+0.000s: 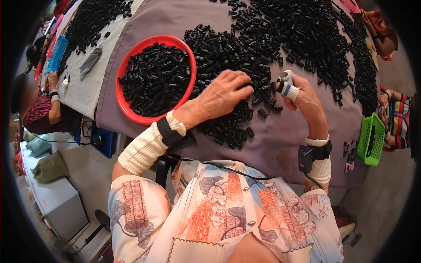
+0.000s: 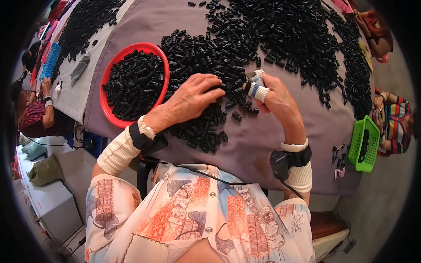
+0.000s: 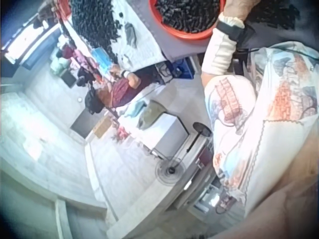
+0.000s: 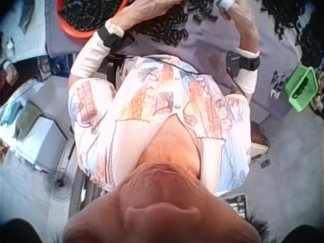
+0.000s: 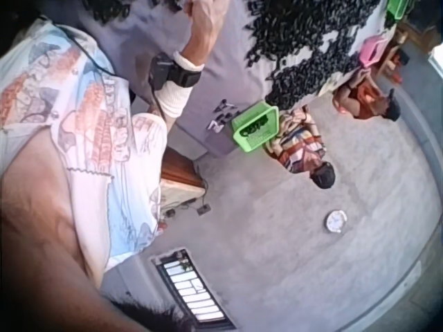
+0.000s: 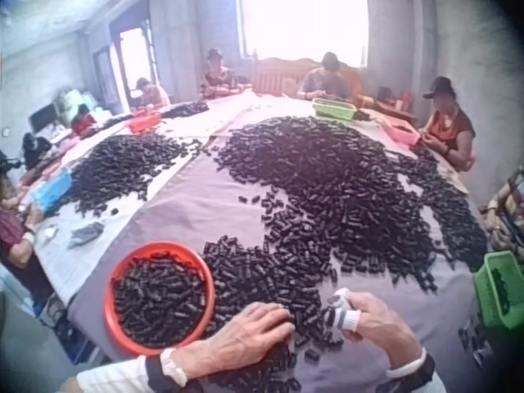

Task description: Sorting small black plastic components for shoe manufacturing.

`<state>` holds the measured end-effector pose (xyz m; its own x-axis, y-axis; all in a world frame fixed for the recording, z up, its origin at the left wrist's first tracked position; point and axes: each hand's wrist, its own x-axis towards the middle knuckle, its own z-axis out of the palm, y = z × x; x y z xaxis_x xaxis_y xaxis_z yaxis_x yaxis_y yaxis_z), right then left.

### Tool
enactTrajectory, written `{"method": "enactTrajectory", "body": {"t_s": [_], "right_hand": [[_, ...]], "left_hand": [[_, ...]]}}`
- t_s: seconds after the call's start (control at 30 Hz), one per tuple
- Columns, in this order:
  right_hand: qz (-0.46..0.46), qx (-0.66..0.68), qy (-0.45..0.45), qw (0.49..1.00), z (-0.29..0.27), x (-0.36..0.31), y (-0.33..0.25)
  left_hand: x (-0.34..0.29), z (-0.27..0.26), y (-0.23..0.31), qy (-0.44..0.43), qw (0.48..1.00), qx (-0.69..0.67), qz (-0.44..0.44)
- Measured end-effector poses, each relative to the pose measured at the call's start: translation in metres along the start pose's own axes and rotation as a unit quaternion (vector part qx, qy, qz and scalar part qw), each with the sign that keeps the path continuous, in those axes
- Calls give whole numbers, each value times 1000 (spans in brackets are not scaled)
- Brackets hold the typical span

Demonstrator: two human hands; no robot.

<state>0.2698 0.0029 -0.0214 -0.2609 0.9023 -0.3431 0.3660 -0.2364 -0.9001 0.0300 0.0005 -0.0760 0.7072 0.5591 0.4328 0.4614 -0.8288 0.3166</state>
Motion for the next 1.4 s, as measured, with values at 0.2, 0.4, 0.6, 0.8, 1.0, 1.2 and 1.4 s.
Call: {"method": "enactTrajectory", "body": {"t_s": [0.2,0.4,0.6,0.8,1.0,1.2,1.4], "right_hand": [[-23,5,-37,999,4,5,-9],[-48,35,-49,997,24,14,-45],[-128,45,-36,990,53,21,-83],[-210,7,-22,978,69,25,-109],[-278,-25,26,960,78,29,-131],[-258,10,0,966,75,31,-149],[-243,-7,-22,970,72,32,-157]], "left_hand": [[2,-20,2,17,990,-25,-139],[13,-44,9,112,828,-429,-343],[14,-71,7,242,520,-750,-329],[15,-88,8,288,517,-751,-293],[26,-108,16,309,531,-739,-276],[25,-128,16,311,549,-731,-259],[24,-136,14,315,536,-747,-236]]}}
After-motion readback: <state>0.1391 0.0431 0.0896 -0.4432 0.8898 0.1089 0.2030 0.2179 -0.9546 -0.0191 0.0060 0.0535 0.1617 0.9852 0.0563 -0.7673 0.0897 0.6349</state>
